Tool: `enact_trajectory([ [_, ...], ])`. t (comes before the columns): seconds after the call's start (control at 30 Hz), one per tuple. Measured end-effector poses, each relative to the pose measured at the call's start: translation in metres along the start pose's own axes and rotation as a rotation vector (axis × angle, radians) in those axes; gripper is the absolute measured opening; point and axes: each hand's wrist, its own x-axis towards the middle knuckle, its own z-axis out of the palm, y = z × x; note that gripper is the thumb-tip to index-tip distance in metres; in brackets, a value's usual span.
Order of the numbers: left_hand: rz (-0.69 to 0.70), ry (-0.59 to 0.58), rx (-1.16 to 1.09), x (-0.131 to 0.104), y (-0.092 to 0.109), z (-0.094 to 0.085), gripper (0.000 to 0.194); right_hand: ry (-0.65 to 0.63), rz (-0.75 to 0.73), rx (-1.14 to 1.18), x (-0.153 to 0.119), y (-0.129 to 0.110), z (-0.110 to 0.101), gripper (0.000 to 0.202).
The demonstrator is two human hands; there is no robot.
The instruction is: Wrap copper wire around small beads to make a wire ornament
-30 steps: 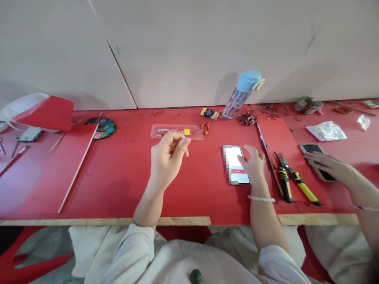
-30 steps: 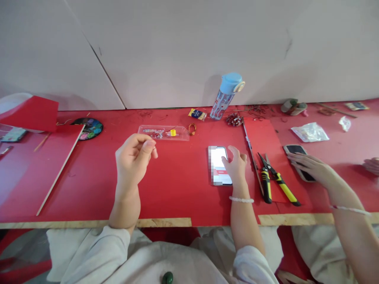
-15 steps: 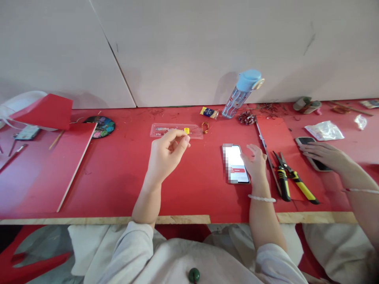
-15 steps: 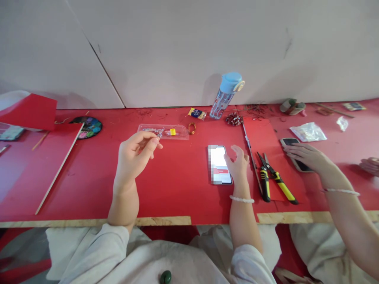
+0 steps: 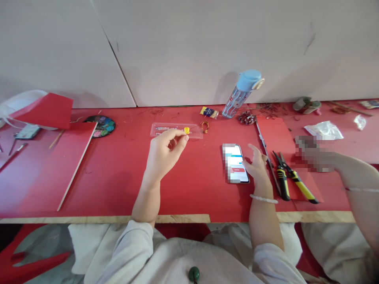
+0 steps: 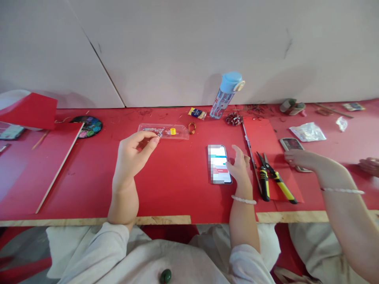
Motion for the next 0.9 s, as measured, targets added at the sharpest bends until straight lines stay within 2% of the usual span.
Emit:
enact_trajectory([
  [0.2,-0.002,-0.015,0.005,-0.001,0.002,-0.004,0.013,0.138,-0.067,0.095,-0.003,-0.011,-0.004,0.066],
  [0.33,0.005,-0.027,0.013,-0.003,0.005,-0.008,0.013,0.227,-0.174,0.181,-0.006,-0.038,-0.008,0.049],
  [0.43,0.026,-0.033,0.029,-0.004,0.007,-0.009,0.012,0.251,-0.302,0.265,-0.008,-0.079,-0.016,0.042],
  [0.57,0.082,-0.083,0.074,-0.006,0.008,-0.008,0.013,0.204,-0.479,0.418,-0.020,-0.157,-0.037,0.029],
  [0.63,0.106,-0.105,0.098,-0.006,0.008,-0.008,0.014,0.185,-0.590,0.617,-0.029,-0.195,-0.048,0.021],
  [0.7,0.140,-0.116,0.115,-0.006,0.008,-0.009,0.015,0.174,-0.680,0.644,-0.038,-0.226,-0.053,0.022],
  [0.8,0.203,-0.145,0.122,-0.007,0.008,-0.015,0.014,0.015,-0.796,0.507,-0.050,-0.253,-0.043,0.022],
  [0.9,0.214,-0.171,0.141,-0.007,0.009,-0.024,0.013,-0.056,-0.803,0.447,-0.056,-0.263,-0.024,0.020],
])
